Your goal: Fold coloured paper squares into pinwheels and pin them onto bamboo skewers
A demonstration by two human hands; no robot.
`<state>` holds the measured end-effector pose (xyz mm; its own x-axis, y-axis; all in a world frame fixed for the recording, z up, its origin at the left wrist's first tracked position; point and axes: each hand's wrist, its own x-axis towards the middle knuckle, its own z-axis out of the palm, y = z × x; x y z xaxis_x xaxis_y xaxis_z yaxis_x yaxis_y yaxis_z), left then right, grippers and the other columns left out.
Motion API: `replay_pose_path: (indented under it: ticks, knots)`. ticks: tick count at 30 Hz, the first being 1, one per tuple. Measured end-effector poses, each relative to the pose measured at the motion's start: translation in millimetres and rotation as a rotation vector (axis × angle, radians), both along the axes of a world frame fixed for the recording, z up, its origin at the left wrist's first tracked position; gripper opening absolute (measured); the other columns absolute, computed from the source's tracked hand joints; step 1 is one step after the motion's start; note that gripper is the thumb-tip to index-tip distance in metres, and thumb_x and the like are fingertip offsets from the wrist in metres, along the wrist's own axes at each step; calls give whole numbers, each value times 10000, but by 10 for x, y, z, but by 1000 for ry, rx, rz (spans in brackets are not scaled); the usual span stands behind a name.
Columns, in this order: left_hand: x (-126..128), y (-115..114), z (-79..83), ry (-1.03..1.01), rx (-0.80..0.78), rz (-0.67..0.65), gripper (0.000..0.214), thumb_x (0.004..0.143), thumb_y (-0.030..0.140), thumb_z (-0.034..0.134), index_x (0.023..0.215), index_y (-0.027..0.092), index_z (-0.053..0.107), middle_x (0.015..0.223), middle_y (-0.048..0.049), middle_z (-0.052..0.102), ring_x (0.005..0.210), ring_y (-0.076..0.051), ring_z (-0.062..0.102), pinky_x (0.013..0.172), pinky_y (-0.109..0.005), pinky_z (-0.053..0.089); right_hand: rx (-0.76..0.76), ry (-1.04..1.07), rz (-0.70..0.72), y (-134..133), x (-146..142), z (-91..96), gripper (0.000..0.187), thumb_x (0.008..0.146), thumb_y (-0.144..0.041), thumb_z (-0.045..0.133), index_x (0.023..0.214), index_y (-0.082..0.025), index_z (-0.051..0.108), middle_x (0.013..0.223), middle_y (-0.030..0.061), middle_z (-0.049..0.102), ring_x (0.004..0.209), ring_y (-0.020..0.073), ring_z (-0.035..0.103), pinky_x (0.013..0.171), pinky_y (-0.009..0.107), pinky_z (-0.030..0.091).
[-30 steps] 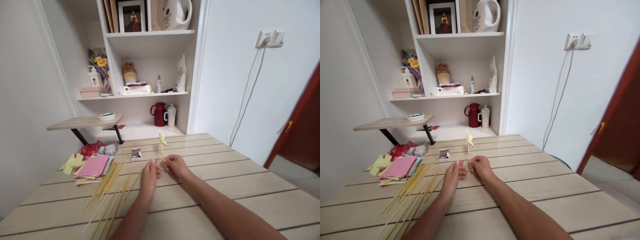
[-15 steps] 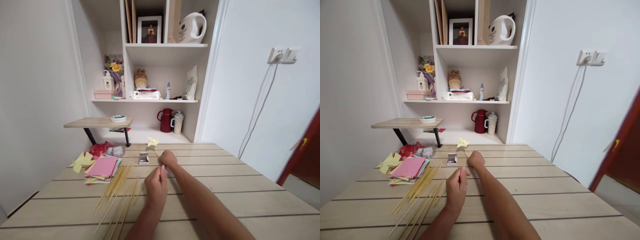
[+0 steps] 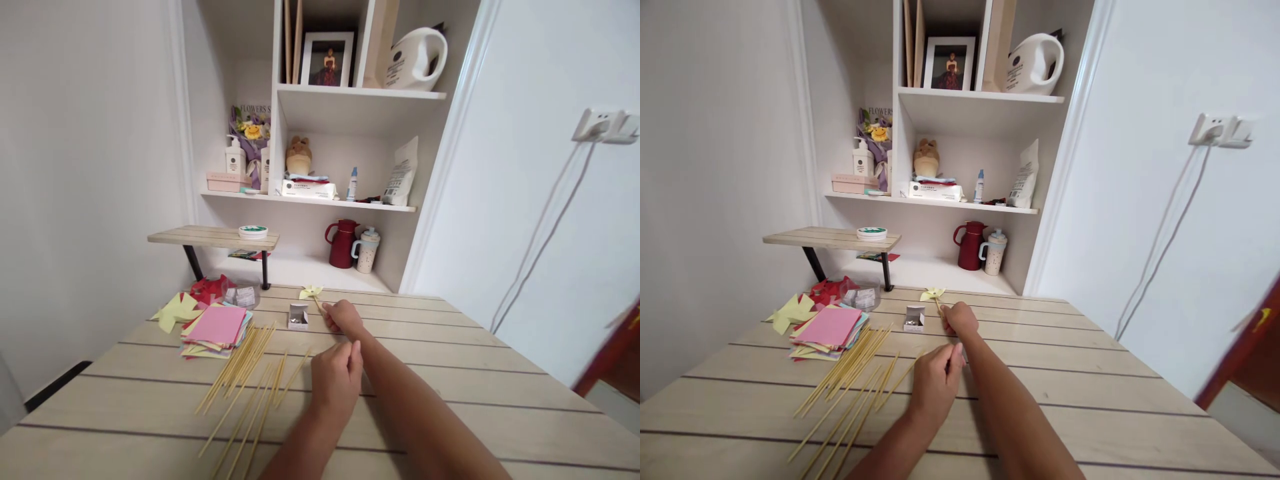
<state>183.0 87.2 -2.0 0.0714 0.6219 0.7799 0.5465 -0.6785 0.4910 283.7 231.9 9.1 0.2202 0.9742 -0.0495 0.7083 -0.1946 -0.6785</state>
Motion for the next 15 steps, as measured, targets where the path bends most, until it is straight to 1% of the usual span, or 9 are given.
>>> replay_pose_path:
  ticks: [2, 4, 6, 8, 10, 12, 15]
  knots:
    - [-1, -2, 3, 0, -1, 1, 390, 976, 251, 410, 627, 220, 581, 591, -32, 673, 524, -129, 616, 531, -230, 404, 59, -22, -6, -31, 40, -44, 391, 961, -404, 462, 790, -176, 731, 719, 74, 747, 580, 142, 675, 583, 229, 470]
    - [-1, -8, 6, -3, 1, 3, 391, 976, 255, 414, 625, 218, 583, 595, -33, 676, 529, -129, 619, 532, -228, 406, 131, -68, -38, -72, 96, -93, 360, 980, -347, 419, 935, -192, 741, 885, 83, 761, 743, 157, 700, 658, 234, 475]
    - [1, -18, 7, 3, 1, -3, 392, 977, 261, 416, 627, 217, 589, 600, -33, 679, 533, -128, 620, 537, -228, 409, 195, -124, -76, -114, 156, -139, 332, 976, -291, 417, 1061, -209, 727, 1081, 99, 728, 930, 183, 683, 739, 247, 468]
    - [2, -26, 6, 20, -4, -17, 393, 978, 266, 415, 634, 217, 598, 604, -32, 680, 537, -126, 618, 544, -229, 413, 226, -173, -83, -148, 209, -176, 310, 951, -256, 456, 1082, -227, 736, 1206, 102, 670, 1024, 202, 652, 786, 259, 457]
    - [2, -30, 4, 37, -15, -27, 396, 980, 273, 411, 642, 216, 608, 606, -33, 680, 544, -126, 618, 553, -230, 417, 234, -204, -59, -171, 247, -203, 282, 921, -243, 504, 1022, -246, 767, 1236, 89, 639, 1023, 202, 646, 800, 261, 453]
    - [1, -28, 3, 49, -32, -34, 404, 984, 282, 400, 651, 215, 618, 611, -36, 681, 557, -128, 620, 564, -231, 422, 238, -223, -21, -185, 269, -219, 260, 901, -248, 541, 981, -267, 787, 1216, 70, 635, 1007, 191, 646, 810, 254, 450]
    - [0, -19, 2, 59, -60, -42, 417, 989, 294, 386, 657, 216, 624, 618, -43, 686, 570, -133, 625, 576, -233, 429, 252, -240, 52, -193, 283, -225, 237, 889, -272, 582, 994, -311, 791, 1166, 37, 648, 996, 172, 641, 813, 238, 447]
